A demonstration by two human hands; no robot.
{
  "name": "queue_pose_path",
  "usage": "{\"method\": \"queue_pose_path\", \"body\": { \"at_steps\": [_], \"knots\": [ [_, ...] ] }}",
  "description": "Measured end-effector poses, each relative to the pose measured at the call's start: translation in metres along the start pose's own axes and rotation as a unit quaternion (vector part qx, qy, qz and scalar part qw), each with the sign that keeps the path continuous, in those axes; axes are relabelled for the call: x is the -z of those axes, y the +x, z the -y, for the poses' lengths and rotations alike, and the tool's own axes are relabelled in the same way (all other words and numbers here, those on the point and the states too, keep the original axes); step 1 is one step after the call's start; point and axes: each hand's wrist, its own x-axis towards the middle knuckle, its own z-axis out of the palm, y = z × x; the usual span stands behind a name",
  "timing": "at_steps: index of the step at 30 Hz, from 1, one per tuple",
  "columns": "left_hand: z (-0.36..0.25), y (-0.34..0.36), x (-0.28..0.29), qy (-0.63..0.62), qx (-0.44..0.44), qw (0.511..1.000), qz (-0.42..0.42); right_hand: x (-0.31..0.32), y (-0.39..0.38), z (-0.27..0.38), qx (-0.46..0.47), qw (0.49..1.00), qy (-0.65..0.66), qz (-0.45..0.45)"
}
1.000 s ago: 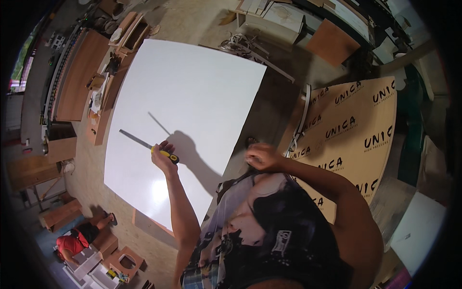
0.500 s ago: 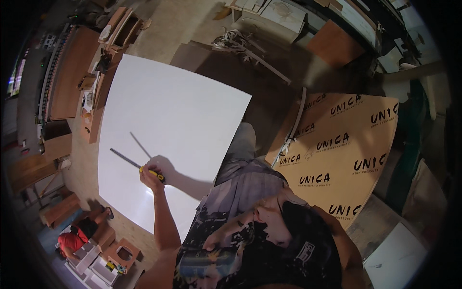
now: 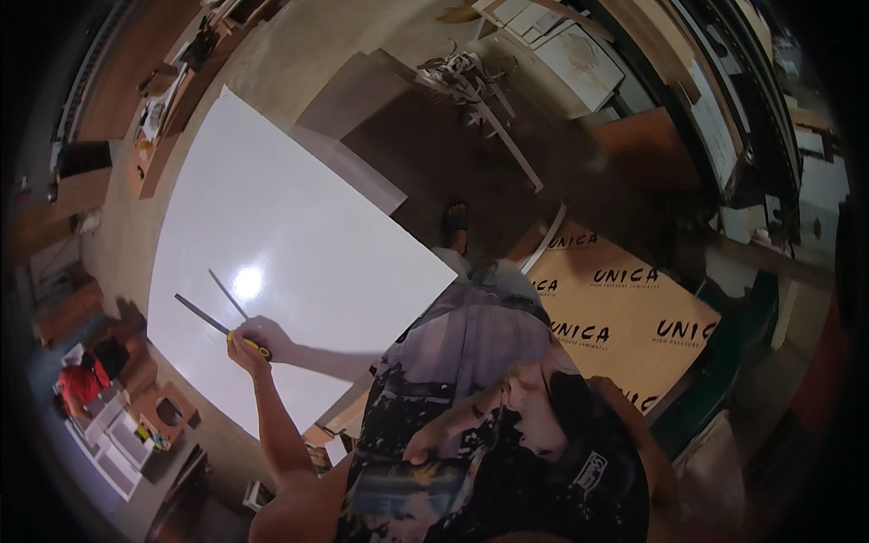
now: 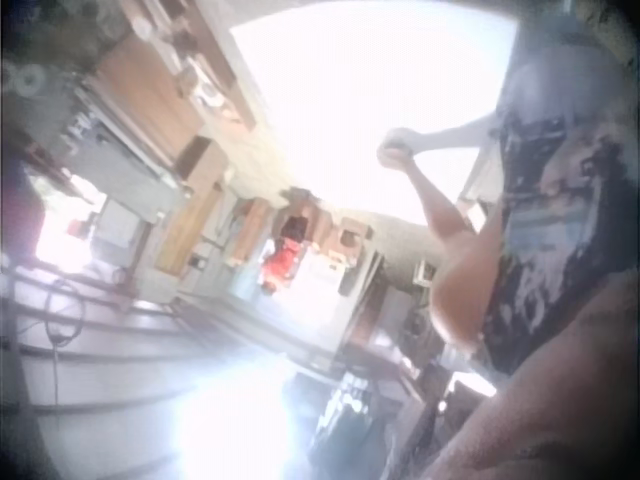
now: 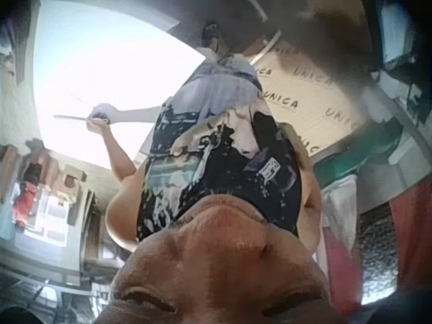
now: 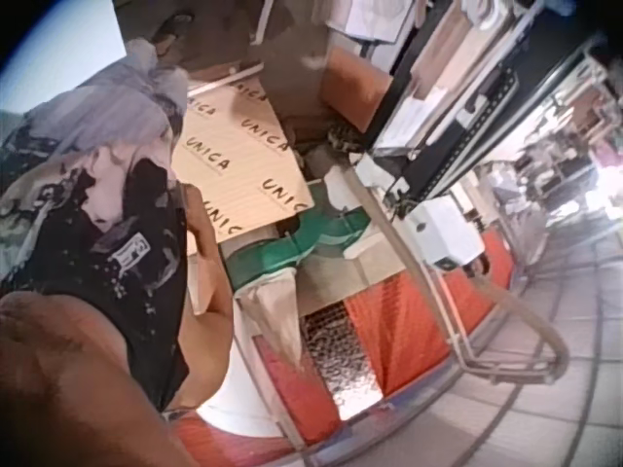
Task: The person uses a utility knife to score and snap a large white laminate sheet. They repeatedly score the edges, rotate the sheet, and break off sections to shape the material.
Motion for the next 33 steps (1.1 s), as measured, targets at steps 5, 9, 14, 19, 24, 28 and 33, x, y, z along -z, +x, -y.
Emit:
{"method": "queue_pose_path", "body": {
  "at_steps": [5, 9, 14, 19, 24, 28, 33],
  "knots": [
    [-0.004, 0.001, -0.009, 0.025, -0.017, 0.999, -0.03, 0.095, 0.066, -0.017, 0.097, 0.983, -0.142, 0.071],
    [0.003, 0.007, -0.008, 0.046, -0.01, 0.997, -0.053, 0.183, 0.104, 0.042, 0.028, 0.93, -0.26, 0.257],
    [-0.051, -0.037, -0.097, 0.094, 0.003, 0.991, -0.099, 0.24, 0.134, 0.02, 0.108, 0.941, -0.093, 0.307],
    [-0.054, -0.063, -0.138, 0.175, -0.029, 0.977, -0.116, 0.27, 0.189, 0.03, 0.199, 0.931, -0.143, 0.27],
    [-0.051, -0.053, -0.15, 0.244, -0.015, 0.958, -0.151, 0.314, 0.26, 0.07, 0.308, 0.848, -0.363, 0.235],
    [-0.057, -0.063, -0.139, 0.321, -0.036, 0.932, -0.168, 0.335, 0.361, 0.13, 0.166, 0.814, -0.513, 0.218],
    [-0.063, -0.073, -0.139, 0.281, 0.037, 0.946, -0.155, 0.234, 0.515, 0.24, 0.28, 0.889, -0.318, 0.175]
  ]
}}
